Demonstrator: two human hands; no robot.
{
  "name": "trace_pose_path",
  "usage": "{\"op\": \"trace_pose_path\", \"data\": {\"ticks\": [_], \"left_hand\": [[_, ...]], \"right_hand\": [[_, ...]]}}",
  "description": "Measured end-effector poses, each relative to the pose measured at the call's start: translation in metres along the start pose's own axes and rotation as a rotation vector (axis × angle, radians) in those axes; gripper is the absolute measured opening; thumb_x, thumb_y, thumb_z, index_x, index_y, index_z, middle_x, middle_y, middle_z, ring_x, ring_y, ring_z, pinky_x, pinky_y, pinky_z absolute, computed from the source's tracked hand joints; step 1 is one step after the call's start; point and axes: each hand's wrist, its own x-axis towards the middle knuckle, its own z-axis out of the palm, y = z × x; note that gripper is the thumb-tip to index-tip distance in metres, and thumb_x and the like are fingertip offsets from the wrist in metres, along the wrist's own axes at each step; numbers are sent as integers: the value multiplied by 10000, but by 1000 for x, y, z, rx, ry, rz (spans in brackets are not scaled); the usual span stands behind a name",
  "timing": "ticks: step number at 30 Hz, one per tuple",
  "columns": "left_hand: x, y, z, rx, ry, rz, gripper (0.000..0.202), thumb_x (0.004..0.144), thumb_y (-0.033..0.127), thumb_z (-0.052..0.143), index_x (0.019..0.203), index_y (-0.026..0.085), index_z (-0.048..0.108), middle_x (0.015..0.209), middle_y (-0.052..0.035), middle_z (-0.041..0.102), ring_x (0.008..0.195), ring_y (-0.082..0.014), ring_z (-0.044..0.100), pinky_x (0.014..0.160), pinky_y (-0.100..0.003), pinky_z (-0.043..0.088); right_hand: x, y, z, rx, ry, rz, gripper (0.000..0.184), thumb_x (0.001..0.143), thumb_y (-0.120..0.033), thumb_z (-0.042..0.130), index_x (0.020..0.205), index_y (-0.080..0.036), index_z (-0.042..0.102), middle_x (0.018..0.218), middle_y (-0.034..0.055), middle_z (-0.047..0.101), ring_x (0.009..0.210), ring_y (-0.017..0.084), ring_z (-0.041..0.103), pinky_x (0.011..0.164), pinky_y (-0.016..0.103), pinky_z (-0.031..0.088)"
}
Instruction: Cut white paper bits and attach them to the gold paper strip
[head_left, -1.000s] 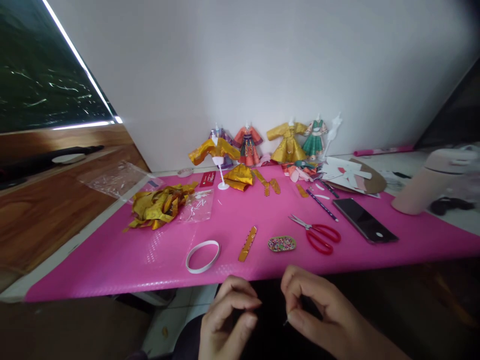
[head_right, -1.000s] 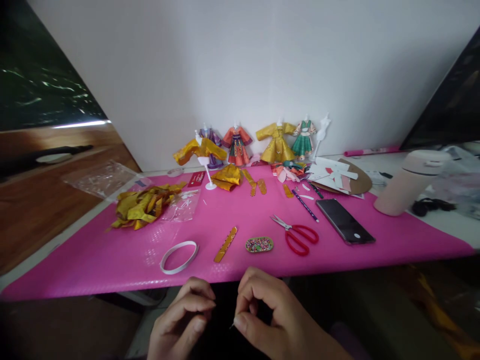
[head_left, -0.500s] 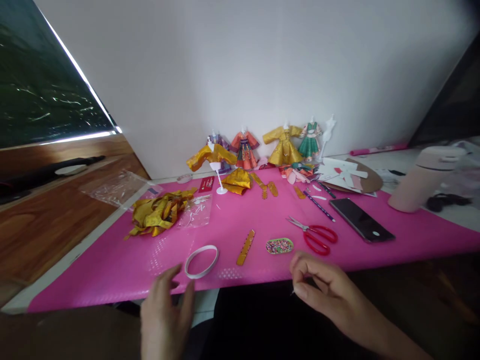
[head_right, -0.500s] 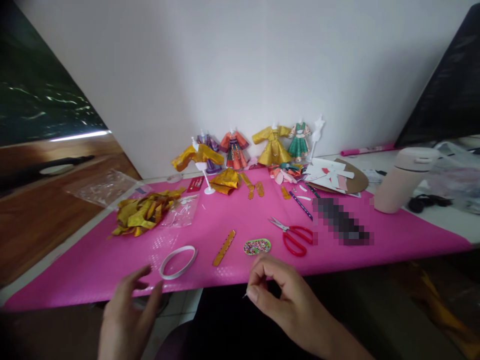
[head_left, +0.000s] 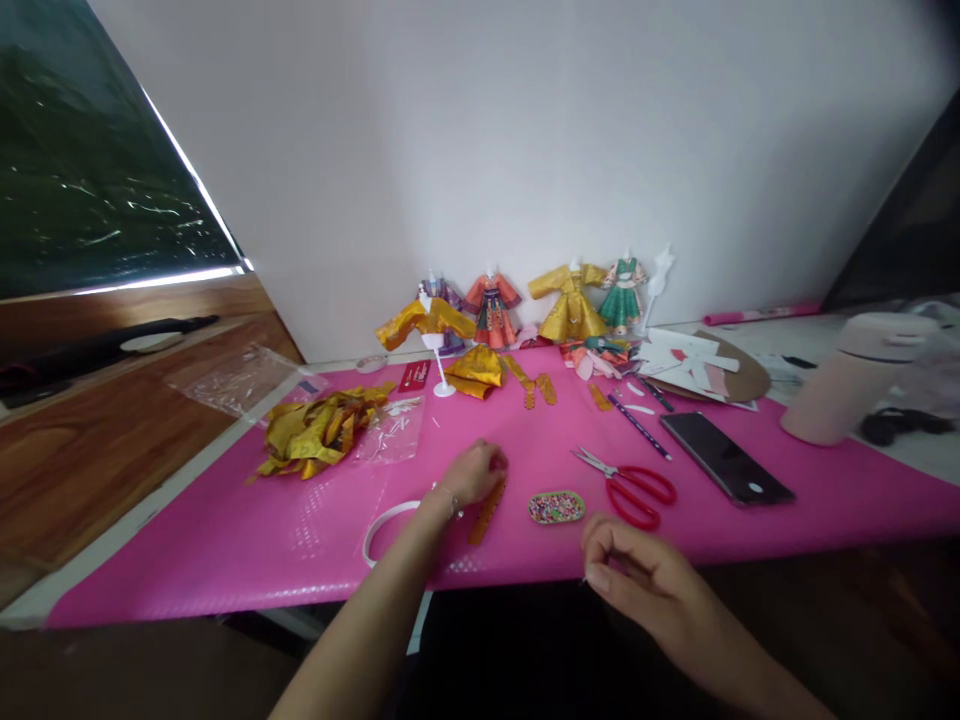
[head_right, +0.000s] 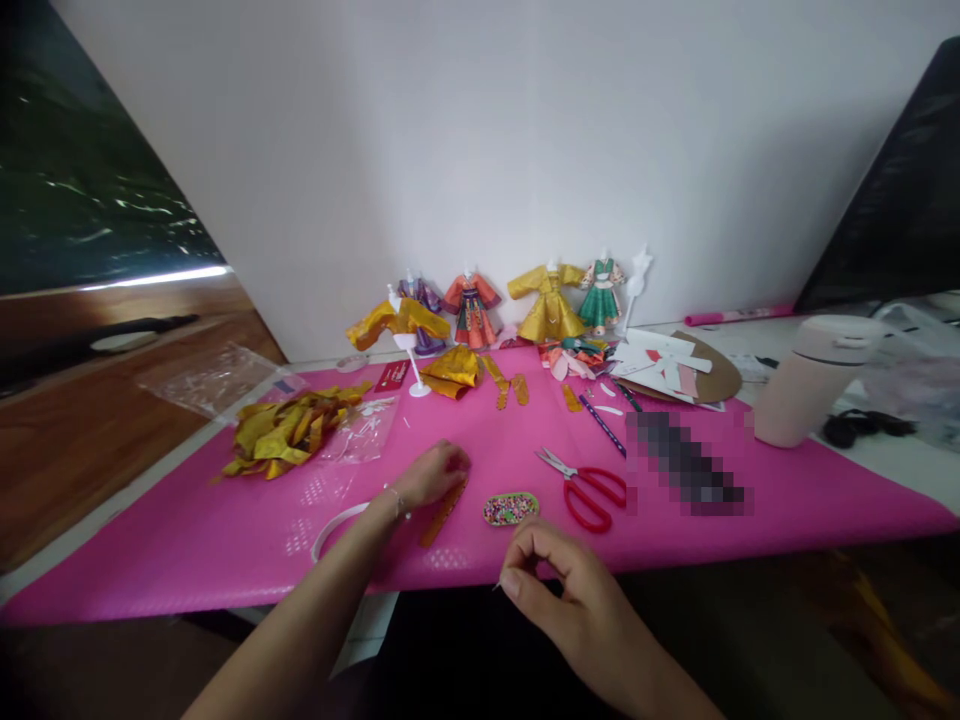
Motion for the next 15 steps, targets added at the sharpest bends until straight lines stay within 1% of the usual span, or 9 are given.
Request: {"op": "trace_pose_path", "data": {"ticks": [3, 5, 7, 12, 15], "left_hand": [[7, -4, -3, -17, -90, 43, 307, 940, 315, 636, 1212, 173, 615, 1226, -94, 649, 1017, -246, 666, 853, -459, 572], [10, -6, -5, -28, -127, 60, 316, 941, 318, 636, 1220, 173, 610, 1227, -93, 648, 1012, -248, 667, 845, -455, 575], [11, -7, -7, -33, -144, 73, 319, 941, 321, 635, 1222, 172, 610, 1225, -91, 648, 1007, -249, 669, 839, -452, 578], [8, -11, -12, -16, -139, 105, 308, 943, 316, 632, 1216, 174, 612, 1233, -95, 646, 1027, -250, 662, 861, -464, 568], [8, -11, -15, -12, -166, 134, 309, 941, 313, 635, 1217, 174, 613, 1239, -96, 644, 1036, -252, 660, 868, -468, 566]], "right_hand": [[0, -1, -1, 4, -13, 18, 200, 957, -330, 504, 790, -220, 495, 796, -17, 454, 752, 162, 435, 686, 299, 358], [0, -1, -1, 0, -10, 31, 207, 956, -334, 506, 783, -220, 494, 790, -18, 453, 750, 163, 432, 690, 299, 361], [1, 1, -1, -11, 0, 39, 211, 948, -343, 515, 778, -220, 496, 780, -21, 451, 744, 162, 428, 684, 296, 360], [5, 5, 0, 2, 0, 28, 225, 934, -372, 540, 776, -214, 508, 771, -19, 473, 730, 156, 449, 659, 284, 366], [6, 4, 2, 21, -4, 43, 222, 927, -367, 549, 774, -214, 500, 763, -21, 469, 725, 152, 448, 660, 285, 367]]}}
